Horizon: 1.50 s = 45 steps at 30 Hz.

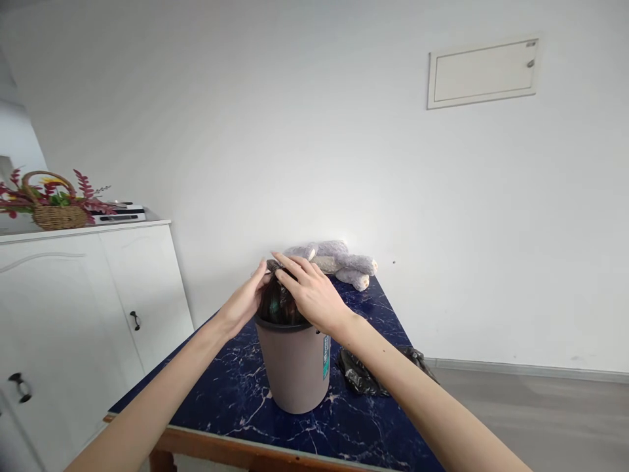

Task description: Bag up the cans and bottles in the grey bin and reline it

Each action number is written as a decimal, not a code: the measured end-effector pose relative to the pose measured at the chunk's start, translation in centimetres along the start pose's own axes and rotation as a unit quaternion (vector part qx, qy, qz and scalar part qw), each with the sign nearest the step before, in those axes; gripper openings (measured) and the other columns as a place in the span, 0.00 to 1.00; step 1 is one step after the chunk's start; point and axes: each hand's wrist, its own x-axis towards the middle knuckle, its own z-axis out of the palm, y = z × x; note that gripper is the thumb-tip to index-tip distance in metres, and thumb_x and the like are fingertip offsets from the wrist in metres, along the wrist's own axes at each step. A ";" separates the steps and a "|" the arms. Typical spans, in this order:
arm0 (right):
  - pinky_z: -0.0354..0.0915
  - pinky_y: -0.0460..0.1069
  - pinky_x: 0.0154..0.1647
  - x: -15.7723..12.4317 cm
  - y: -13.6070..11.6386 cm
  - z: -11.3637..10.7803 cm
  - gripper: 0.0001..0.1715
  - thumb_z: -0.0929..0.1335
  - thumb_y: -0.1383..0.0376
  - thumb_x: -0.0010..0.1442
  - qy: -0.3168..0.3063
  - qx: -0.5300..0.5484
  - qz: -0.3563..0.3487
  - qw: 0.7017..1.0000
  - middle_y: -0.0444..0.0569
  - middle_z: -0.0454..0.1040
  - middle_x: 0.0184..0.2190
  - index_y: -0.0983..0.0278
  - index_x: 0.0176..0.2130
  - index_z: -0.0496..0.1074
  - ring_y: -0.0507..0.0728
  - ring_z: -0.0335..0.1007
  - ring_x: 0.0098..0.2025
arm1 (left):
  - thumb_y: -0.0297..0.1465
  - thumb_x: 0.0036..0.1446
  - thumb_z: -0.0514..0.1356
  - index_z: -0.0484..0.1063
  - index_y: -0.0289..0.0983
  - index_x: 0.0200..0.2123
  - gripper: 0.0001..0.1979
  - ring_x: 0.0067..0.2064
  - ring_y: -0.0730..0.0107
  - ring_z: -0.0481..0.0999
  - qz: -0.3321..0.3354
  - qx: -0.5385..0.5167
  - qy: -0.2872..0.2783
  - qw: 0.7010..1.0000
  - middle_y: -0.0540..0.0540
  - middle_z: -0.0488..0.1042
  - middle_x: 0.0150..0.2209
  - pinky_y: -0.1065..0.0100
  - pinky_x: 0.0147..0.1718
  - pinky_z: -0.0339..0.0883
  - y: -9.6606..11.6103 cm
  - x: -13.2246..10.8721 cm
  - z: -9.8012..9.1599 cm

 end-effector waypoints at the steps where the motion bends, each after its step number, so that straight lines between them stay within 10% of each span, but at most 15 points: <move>1: 0.65 0.68 0.68 0.0 -0.1 0.0 0.34 0.58 0.83 0.61 -0.001 -0.007 -0.008 1.000 0.57 0.51 0.77 0.65 0.60 0.72 0.68 0.54 0.74 | 0.53 0.58 0.69 0.84 0.39 0.40 0.22 0.48 0.48 0.82 -0.017 -0.033 -0.014 0.999 0.39 0.85 0.41 0.56 0.49 0.74 0.2 0.1 0.2; 17: 0.62 0.70 0.70 -3.9 0.8 -1.2 0.45 0.60 0.85 0.56 -0.036 0.031 -0.005 0.999 0.51 0.57 0.76 0.54 0.64 0.72 0.65 0.52 0.76 | 0.54 0.51 0.73 0.82 0.36 0.35 0.26 0.43 0.58 0.81 -0.028 -0.049 0.084 0.995 0.39 0.84 0.41 0.61 0.48 0.72 -1.6 0.5 -1.5; 30: 0.63 0.67 0.69 -8.2 3.1 -1.0 0.21 0.61 0.65 0.76 -0.072 0.226 0.175 0.956 0.50 0.71 0.67 0.54 0.48 0.82 0.65 0.62 0.70 | 0.59 0.38 0.76 0.79 0.36 0.34 0.33 0.48 0.56 0.80 -0.121 -0.015 0.196 0.973 0.41 0.83 0.40 0.64 0.45 0.67 -7.1 1.0 -6.5; 38: 0.56 0.61 0.74 -9.3 1.9 -0.1 0.21 0.63 0.49 0.75 0.039 0.404 0.307 0.861 0.48 0.69 0.69 0.52 0.55 0.80 0.62 0.61 0.72 | 0.57 0.60 0.66 0.81 0.34 0.50 0.32 0.63 0.48 0.74 -0.032 0.045 0.120 0.991 0.35 0.79 0.59 0.59 0.58 0.70 -6.4 -1.8 -6.1; 42: 0.61 0.58 0.72 -12.6 -0.3 1.0 0.30 0.68 0.45 0.71 0.136 0.450 0.401 0.786 0.49 0.70 0.68 0.52 0.65 0.71 0.62 0.62 0.72 | 0.56 0.70 0.53 0.65 0.43 0.71 0.34 0.69 0.49 0.69 -0.023 0.138 0.123 0.983 0.41 0.66 0.72 0.56 0.62 0.70 -8.8 -5.7 -9.0; 45: 0.67 0.56 0.66 -16.7 -2.2 2.9 0.29 0.68 0.43 0.69 0.154 0.458 0.471 0.738 0.52 0.74 0.64 0.54 0.61 0.73 0.63 0.69 0.66 | 0.57 0.69 0.52 0.69 0.45 0.67 0.33 0.69 0.45 0.69 -0.058 0.277 0.146 0.948 0.41 0.70 0.69 0.52 0.62 0.71 -12.2 -9.3 -12.6</move>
